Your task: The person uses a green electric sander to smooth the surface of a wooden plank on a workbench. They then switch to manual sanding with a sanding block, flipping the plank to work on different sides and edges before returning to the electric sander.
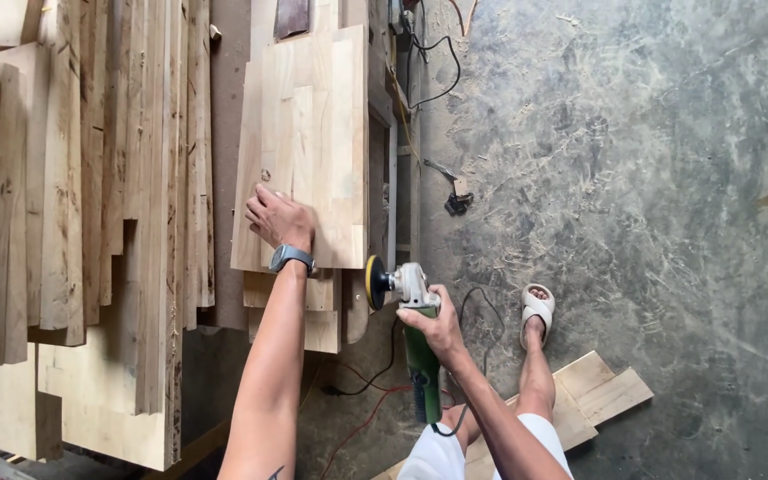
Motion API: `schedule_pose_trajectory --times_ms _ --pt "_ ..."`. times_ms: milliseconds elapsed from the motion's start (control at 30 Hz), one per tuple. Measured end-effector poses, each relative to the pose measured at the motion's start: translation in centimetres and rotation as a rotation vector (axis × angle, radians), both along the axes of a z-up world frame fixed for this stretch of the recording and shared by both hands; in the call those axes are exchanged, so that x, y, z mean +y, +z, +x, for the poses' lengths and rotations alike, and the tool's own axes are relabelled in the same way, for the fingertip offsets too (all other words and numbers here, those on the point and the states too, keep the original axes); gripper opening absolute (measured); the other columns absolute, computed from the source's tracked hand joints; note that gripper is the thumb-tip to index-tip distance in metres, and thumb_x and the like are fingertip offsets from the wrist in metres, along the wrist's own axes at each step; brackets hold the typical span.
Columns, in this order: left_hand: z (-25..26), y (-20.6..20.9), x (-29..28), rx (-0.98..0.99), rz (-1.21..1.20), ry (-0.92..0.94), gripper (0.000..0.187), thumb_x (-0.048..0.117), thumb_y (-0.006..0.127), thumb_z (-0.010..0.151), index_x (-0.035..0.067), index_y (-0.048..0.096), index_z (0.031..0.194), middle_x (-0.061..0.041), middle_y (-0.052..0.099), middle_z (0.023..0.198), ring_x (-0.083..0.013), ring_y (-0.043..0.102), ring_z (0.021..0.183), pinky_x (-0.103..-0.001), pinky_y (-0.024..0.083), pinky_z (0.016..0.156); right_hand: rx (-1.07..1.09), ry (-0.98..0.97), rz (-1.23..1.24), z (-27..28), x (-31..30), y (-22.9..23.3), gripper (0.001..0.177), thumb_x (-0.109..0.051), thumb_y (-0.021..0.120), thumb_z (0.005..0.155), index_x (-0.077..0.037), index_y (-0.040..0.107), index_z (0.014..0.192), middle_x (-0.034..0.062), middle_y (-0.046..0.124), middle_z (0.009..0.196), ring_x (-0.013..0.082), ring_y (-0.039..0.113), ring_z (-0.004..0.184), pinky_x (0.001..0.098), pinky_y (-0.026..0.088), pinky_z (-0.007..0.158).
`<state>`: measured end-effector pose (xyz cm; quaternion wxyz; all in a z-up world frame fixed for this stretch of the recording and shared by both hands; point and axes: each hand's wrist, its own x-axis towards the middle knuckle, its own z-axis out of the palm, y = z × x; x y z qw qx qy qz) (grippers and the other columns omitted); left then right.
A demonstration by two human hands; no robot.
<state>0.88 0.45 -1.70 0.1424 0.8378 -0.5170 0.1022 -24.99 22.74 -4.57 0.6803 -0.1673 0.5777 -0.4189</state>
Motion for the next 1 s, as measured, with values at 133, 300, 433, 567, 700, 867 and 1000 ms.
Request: schedule_pose_trajectory --times_ms 133,300,433,567,700,867,1000 --pt "0.0 0.2 0.5 0.009 0.006 0.004 0.045 0.026 0.045 0.102 0.004 0.048 0.141 -0.015 0.053 0.117 -0.0365 0.050 0.115 -0.050 0.044 0.092 -0.063 -0.073 0.025 0.6 0.3 -1.5 0.066 -0.013 0.096 0.067 -0.004 0.056 0.119 0.0173 0.067 0.084 0.0274 0.073 0.062 0.0379 0.064 0.059" --pt "-0.8 1.2 0.6 0.030 0.007 -0.011 0.046 0.024 0.046 0.102 0.002 0.048 0.141 -0.017 0.052 0.119 -0.0382 0.049 0.117 -0.051 0.043 0.094 0.139 0.047 0.047 1.1 -2.6 -1.4 0.087 -0.035 0.101 0.061 -0.013 0.055 0.131 0.0194 0.071 0.110 0.0278 0.070 0.102 0.0449 0.054 0.087" --pt "-0.7 0.9 0.2 0.028 0.016 0.004 0.047 0.025 0.045 0.101 0.002 0.048 0.142 -0.016 0.052 0.119 -0.0374 0.049 0.117 -0.051 0.044 0.093 0.158 0.036 0.023 0.9 -6.1 -1.1 0.088 -0.033 0.101 0.063 -0.008 0.053 0.132 0.0226 0.069 0.114 0.0291 0.067 0.108 0.0452 0.050 0.099" --pt "-1.2 1.7 -0.1 0.026 0.037 0.011 0.047 0.023 0.044 0.101 0.003 0.048 0.143 -0.016 0.051 0.120 -0.0378 0.048 0.118 -0.051 0.043 0.094 0.123 -0.013 -0.036 0.8 -10.6 -0.4 0.084 -0.034 0.100 0.065 -0.007 0.053 0.130 0.0238 0.067 0.115 0.0303 0.064 0.108 0.0470 0.049 0.098" --pt "-0.8 1.4 -0.3 0.019 0.029 -0.025 0.048 0.022 0.044 0.100 0.001 0.049 0.143 -0.017 0.052 0.119 -0.0395 0.050 0.111 -0.051 0.043 0.090 0.132 -0.024 -0.073 -0.6 -15.7 -0.6 0.081 -0.036 0.100 0.064 -0.009 0.053 0.126 0.0159 0.068 0.106 0.0237 0.064 0.099 0.0421 0.052 0.089" --pt "-1.7 2.7 -0.6 0.014 0.036 -0.021 0.048 0.020 0.046 0.099 0.000 0.051 0.142 -0.019 0.054 0.118 -0.0415 0.051 0.108 -0.052 0.043 0.088 0.173 -0.012 -0.137 -1.5 -23.5 -0.5 0.085 -0.037 0.098 0.066 -0.008 0.049 0.130 0.0182 0.066 0.106 0.0268 0.064 0.098 0.0464 0.050 0.088" --pt "-1.5 2.7 -1.0 0.014 0.046 -0.024 0.048 0.018 0.048 0.098 0.000 0.051 0.142 -0.020 0.053 0.117 -0.0423 0.051 0.106 -0.052 0.043 0.087 0.104 -0.047 -0.253 -2.4 -29.4 -0.5 0.076 -0.034 0.098 0.068 -0.005 0.051 0.122 0.0182 0.068 0.096 0.0261 0.068 0.081 0.0429 0.060 0.072"
